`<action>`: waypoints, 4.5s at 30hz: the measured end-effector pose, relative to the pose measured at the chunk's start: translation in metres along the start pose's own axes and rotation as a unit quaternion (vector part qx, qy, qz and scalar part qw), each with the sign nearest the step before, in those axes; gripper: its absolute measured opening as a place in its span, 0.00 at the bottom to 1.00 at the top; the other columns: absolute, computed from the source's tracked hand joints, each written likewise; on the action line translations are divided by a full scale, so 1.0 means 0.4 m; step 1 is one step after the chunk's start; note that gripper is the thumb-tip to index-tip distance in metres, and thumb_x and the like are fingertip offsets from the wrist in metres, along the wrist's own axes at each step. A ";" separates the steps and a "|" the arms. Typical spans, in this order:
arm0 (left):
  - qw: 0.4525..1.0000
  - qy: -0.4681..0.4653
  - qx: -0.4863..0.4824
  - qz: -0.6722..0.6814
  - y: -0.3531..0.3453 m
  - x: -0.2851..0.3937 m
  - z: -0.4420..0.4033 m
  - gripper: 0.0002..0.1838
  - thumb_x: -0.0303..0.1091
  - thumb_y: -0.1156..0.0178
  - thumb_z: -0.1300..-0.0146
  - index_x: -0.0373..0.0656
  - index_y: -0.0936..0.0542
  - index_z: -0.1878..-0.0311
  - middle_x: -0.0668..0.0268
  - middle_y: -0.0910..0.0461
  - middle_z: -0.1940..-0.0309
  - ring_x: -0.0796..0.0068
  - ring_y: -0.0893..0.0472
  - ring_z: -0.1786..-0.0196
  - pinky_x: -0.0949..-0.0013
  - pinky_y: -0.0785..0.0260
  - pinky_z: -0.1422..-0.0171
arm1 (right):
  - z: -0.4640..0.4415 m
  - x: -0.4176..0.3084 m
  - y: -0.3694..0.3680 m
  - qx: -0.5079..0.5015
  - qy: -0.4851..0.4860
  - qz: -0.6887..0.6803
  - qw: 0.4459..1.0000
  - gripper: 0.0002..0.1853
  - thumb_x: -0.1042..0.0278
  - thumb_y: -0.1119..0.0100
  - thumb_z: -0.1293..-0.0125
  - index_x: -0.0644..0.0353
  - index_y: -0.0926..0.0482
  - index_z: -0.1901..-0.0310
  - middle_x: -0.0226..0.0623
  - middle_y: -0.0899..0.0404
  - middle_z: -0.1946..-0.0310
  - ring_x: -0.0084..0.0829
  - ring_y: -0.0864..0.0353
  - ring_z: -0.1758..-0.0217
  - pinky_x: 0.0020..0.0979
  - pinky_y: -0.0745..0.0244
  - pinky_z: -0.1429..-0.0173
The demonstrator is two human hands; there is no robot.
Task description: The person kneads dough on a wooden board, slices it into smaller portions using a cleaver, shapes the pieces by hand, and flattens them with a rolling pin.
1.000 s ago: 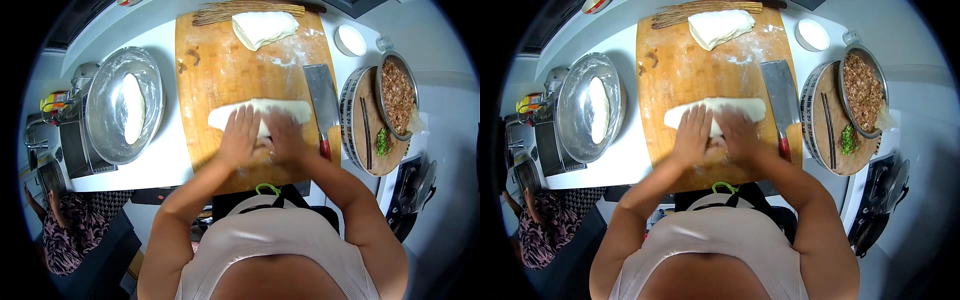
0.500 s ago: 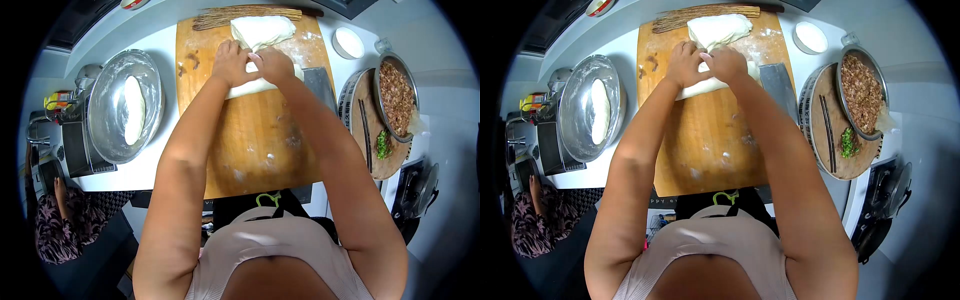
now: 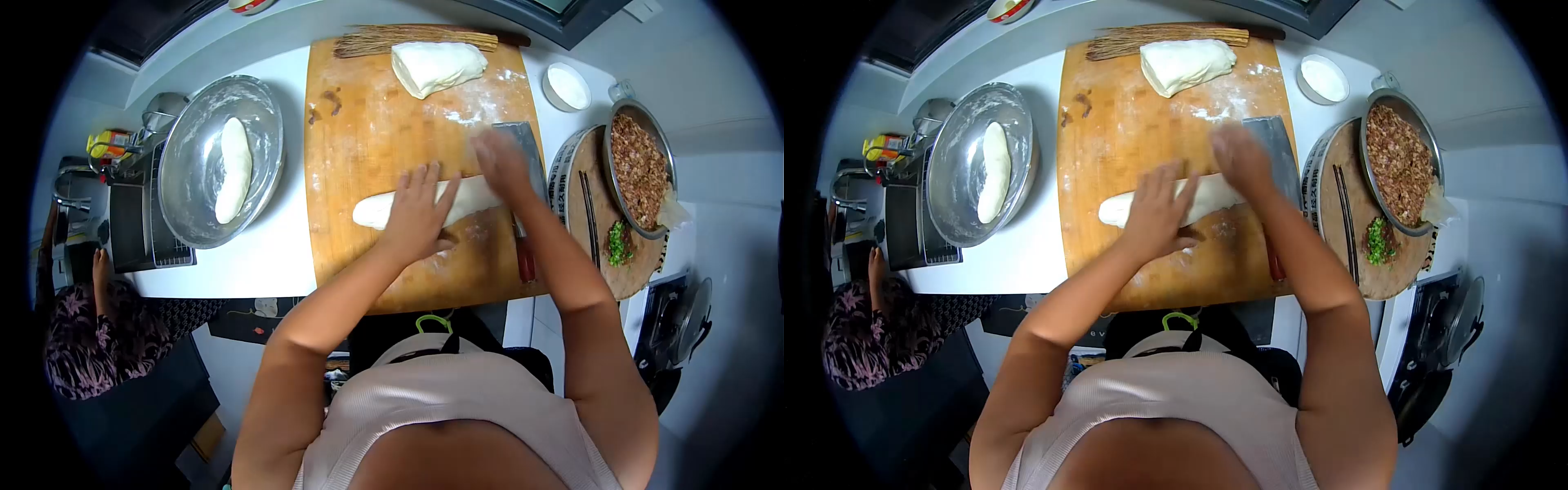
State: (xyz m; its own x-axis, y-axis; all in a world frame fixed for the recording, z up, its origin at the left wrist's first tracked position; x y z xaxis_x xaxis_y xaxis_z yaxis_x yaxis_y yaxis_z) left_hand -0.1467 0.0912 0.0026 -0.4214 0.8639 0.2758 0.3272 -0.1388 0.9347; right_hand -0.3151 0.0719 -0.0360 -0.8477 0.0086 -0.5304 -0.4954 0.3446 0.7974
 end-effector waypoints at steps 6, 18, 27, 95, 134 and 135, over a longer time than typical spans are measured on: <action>0.994 0.069 -0.080 0.010 -0.082 -0.061 0.030 0.42 0.43 0.25 0.54 0.47 0.29 0.32 0.54 0.24 0.47 0.51 0.22 0.47 0.53 0.29 0.44 | -0.109 0.167 -0.258 -0.190 -0.005 0.182 0.965 0.37 0.42 0.53 0.27 0.65 0.38 0.27 0.51 0.42 0.25 0.43 0.51 0.18 0.40 0.54 0.18; 0.971 0.225 -0.057 -0.056 0.007 -0.127 0.148 0.51 0.51 0.20 0.61 0.42 0.30 0.33 0.48 0.29 0.42 0.48 0.28 0.42 0.51 0.31 0.41 | -0.261 0.662 0.317 0.152 -0.339 0.154 0.915 0.12 0.63 0.36 0.40 0.55 0.15 0.56 0.47 0.13 0.58 0.45 0.14 0.52 0.41 0.22 0.47; 0.958 0.276 -0.019 0.075 -0.019 -0.231 0.132 0.40 0.44 0.22 0.59 0.43 0.23 0.39 0.52 0.19 0.53 0.49 0.20 0.50 0.53 0.27 0.42 | -0.359 0.894 0.179 -0.073 -0.334 0.217 0.914 0.13 0.61 0.33 0.42 0.57 0.14 0.58 0.44 0.13 0.59 0.43 0.14 0.56 0.39 0.20 0.51; 0.898 0.232 0.147 0.345 0.064 -0.326 0.202 0.29 0.36 0.37 0.38 0.40 0.29 0.34 0.48 0.29 0.34 0.45 0.33 0.29 0.55 0.40 0.25 | -0.055 -0.360 -0.193 -0.132 0.082 -0.023 0.988 0.12 0.69 0.35 0.40 0.58 0.17 0.54 0.51 0.19 0.48 0.50 0.21 0.45 0.46 0.28 0.40; 0.971 -0.119 -0.010 0.209 0.064 -0.220 0.153 0.35 0.44 0.27 0.49 0.35 0.29 0.42 0.51 0.28 0.41 0.46 0.28 0.38 0.50 0.35 0.33 | 0.014 -0.336 -0.176 -0.095 0.100 0.040 0.990 0.18 0.55 0.42 0.37 0.57 0.19 0.51 0.44 0.21 0.51 0.48 0.25 0.46 0.50 0.33 0.37; 0.972 -0.014 -0.037 0.233 0.066 -0.237 0.144 0.38 0.47 0.26 0.51 0.34 0.29 0.42 0.50 0.29 0.40 0.45 0.29 0.37 0.50 0.36 0.33 | 0.048 -0.381 -0.132 -0.049 0.116 0.052 0.991 0.20 0.60 0.39 0.41 0.58 0.21 0.47 0.45 0.23 0.48 0.51 0.26 0.44 0.52 0.35 0.35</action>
State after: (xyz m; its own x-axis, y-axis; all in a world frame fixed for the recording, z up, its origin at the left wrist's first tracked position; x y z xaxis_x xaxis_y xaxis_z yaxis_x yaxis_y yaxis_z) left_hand -0.0493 0.0334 -0.0118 -0.2182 0.7111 0.6683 0.4152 -0.5521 0.7230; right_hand -0.1564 0.0705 -0.0029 -0.9103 -0.1804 -0.3726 -0.4095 0.2609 0.8742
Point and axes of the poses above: each hand's wrist, its own z-axis away from the middle knuckle, its own y-axis out of the back of the hand, x = y × z, the point moved 10 cm from there along -z, towards the middle knuckle
